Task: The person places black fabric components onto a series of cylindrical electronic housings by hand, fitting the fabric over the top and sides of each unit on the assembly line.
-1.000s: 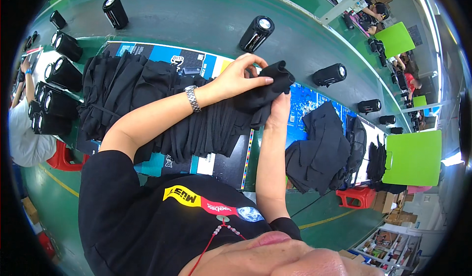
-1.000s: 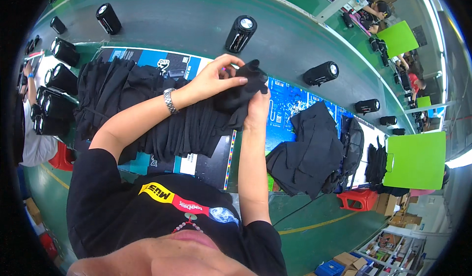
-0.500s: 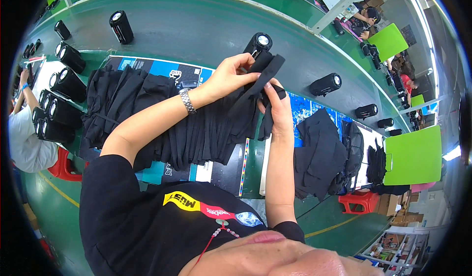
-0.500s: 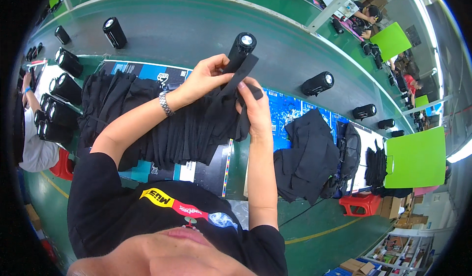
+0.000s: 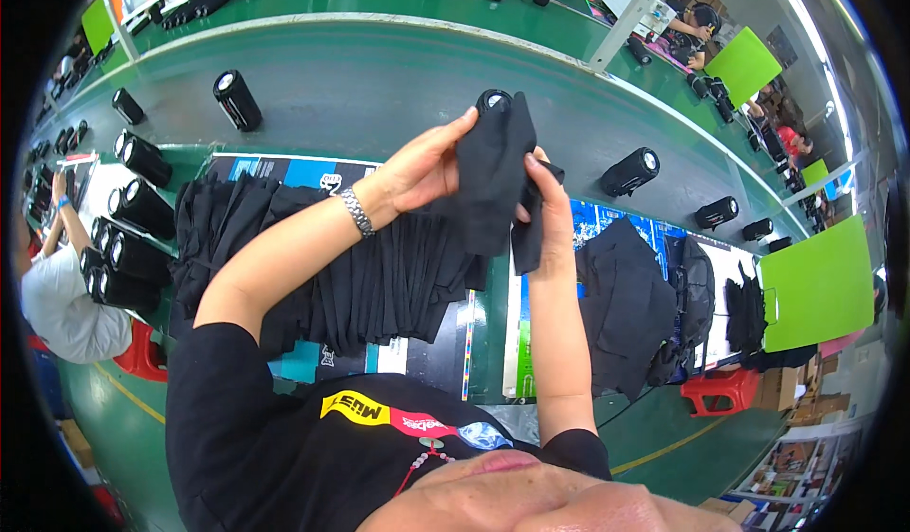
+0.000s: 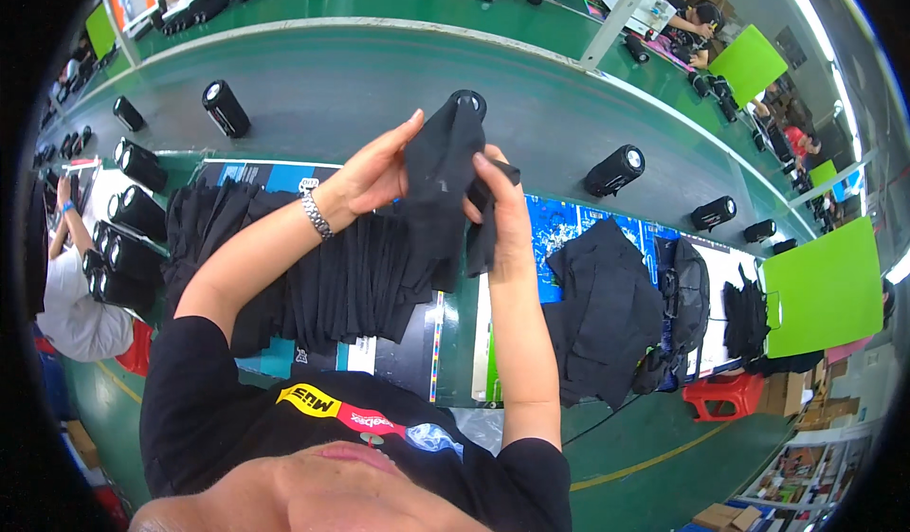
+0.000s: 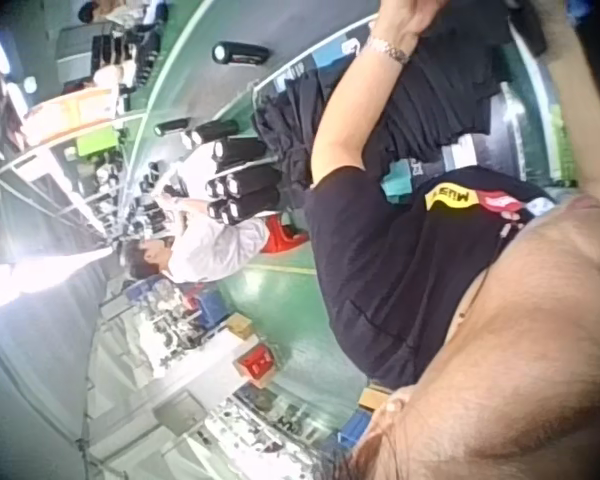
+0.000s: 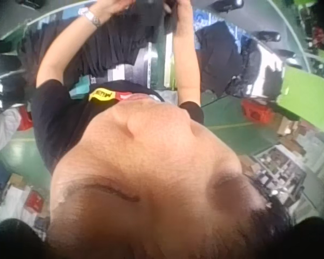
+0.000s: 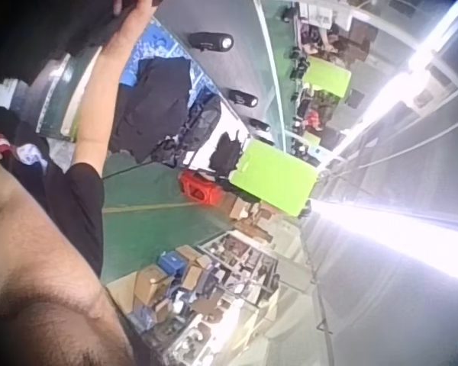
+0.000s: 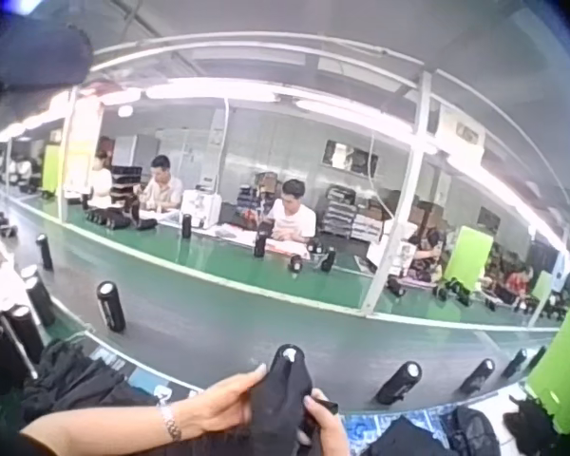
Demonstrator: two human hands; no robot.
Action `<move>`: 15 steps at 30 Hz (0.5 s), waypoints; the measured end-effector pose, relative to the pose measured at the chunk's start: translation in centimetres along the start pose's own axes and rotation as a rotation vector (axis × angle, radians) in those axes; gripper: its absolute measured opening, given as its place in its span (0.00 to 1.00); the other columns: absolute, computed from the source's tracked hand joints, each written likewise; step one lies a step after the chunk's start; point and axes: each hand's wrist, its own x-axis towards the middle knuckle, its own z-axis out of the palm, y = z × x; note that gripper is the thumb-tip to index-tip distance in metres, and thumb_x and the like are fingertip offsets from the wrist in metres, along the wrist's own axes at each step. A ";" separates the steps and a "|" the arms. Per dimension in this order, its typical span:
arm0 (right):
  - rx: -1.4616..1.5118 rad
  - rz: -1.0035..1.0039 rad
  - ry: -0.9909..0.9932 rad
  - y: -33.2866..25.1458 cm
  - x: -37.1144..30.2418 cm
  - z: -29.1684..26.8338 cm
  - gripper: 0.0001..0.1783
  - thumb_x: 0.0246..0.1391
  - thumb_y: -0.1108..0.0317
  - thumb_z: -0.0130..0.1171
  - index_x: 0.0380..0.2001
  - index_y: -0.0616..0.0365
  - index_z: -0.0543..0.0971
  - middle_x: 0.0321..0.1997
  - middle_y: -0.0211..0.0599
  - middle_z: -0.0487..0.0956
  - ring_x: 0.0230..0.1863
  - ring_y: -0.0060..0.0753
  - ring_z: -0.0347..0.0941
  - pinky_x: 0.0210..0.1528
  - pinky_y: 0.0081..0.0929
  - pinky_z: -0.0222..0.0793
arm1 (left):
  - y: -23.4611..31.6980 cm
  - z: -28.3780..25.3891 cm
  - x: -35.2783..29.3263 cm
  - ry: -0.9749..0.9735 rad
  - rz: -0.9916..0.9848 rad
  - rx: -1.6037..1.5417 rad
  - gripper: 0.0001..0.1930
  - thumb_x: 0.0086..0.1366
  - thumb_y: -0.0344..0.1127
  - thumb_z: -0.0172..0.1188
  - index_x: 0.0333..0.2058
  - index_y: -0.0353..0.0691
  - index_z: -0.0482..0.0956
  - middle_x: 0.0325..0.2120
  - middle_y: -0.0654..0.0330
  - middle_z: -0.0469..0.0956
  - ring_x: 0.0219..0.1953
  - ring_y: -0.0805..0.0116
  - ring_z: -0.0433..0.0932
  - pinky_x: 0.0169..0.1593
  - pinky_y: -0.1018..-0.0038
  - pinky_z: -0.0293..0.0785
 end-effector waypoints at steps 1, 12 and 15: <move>0.056 0.050 0.030 -0.5 -0.1 -0.2 0.12 0.59 0.62 0.49 0.40 0.59 0.74 0.28 0.24 0.74 0.18 0.11 0.61 0.15 0.11 0.51 | -0.1 0.2 0.0 -0.013 -0.116 -0.163 0.21 0.69 0.47 0.50 0.50 0.36 0.71 0.46 0.56 0.76 0.45 0.70 0.77 0.49 0.68 0.75; -0.737 -0.304 0.347 -0.3 9.4 -7.1 0.06 0.51 0.70 0.61 0.32 0.61 0.80 0.31 0.31 0.79 0.33 0.27 0.75 0.38 0.22 0.68 | -3.4 -5.1 8.0 0.270 0.088 0.607 0.14 0.64 0.31 0.54 0.45 0.28 0.72 0.43 0.58 0.75 0.44 0.73 0.74 0.46 0.76 0.70; -1.024 -0.610 0.406 -0.5 11.6 -7.9 0.07 0.50 0.70 0.60 0.33 0.59 0.80 0.36 0.40 0.78 0.38 0.38 0.75 0.42 0.28 0.68 | -3.7 -4.8 10.1 0.341 0.275 0.870 0.09 0.63 0.30 0.56 0.40 0.32 0.76 0.41 0.57 0.75 0.41 0.73 0.74 0.45 0.76 0.70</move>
